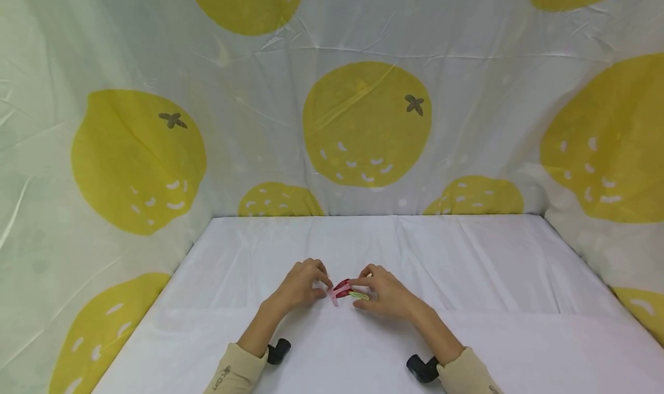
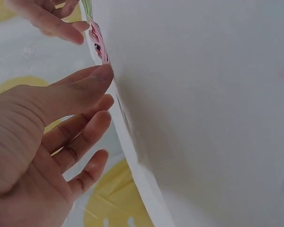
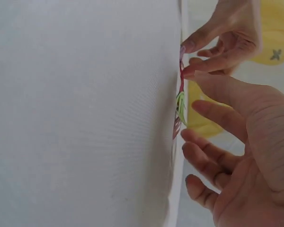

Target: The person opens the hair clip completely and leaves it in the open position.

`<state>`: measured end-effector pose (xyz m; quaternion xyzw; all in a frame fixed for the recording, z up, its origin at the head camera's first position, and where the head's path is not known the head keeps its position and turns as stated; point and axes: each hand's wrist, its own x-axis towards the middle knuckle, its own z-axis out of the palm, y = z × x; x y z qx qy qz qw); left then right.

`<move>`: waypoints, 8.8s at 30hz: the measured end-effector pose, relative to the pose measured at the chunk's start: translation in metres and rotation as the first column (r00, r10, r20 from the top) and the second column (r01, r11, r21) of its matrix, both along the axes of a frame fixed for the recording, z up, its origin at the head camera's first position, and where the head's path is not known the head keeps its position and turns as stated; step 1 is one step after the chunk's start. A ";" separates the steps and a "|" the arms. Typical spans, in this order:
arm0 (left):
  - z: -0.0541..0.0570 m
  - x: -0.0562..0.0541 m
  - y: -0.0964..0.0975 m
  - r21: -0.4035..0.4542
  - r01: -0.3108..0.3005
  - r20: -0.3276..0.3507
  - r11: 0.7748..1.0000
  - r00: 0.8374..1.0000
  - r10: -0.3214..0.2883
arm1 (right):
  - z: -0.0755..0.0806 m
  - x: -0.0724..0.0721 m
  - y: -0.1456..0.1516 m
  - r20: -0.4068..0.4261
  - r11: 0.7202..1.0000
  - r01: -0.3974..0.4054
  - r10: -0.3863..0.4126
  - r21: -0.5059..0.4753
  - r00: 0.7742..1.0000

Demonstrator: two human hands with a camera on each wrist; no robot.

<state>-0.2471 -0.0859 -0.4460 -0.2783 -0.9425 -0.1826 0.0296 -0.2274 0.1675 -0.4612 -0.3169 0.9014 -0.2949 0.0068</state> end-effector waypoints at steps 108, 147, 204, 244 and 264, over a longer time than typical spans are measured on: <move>-0.001 0.003 0.023 0.513 0.099 -0.184 0.853 0.983 -0.003 | -0.010 -0.002 -0.020 -0.197 0.816 0.148 -0.304 -0.559 0.932; 0.001 -0.004 0.018 0.530 0.021 -0.068 0.848 0.998 0.017 | -0.008 -0.006 -0.018 0.118 0.756 0.326 -0.317 -0.569 0.941; -0.017 -0.098 0.033 0.366 -0.419 0.345 0.831 0.890 0.297 | -0.023 -0.091 -0.031 0.434 0.634 0.684 -0.535 -0.360 0.724; -0.009 -0.012 0.018 0.306 -0.336 0.408 0.891 0.892 0.196 | -0.027 -0.025 -0.020 0.304 0.895 0.314 -0.218 -0.316 0.927; -0.008 -0.011 0.015 0.345 -0.326 0.449 0.880 0.881 0.150 | -0.026 -0.023 -0.020 0.372 0.869 0.352 -0.217 -0.348 0.903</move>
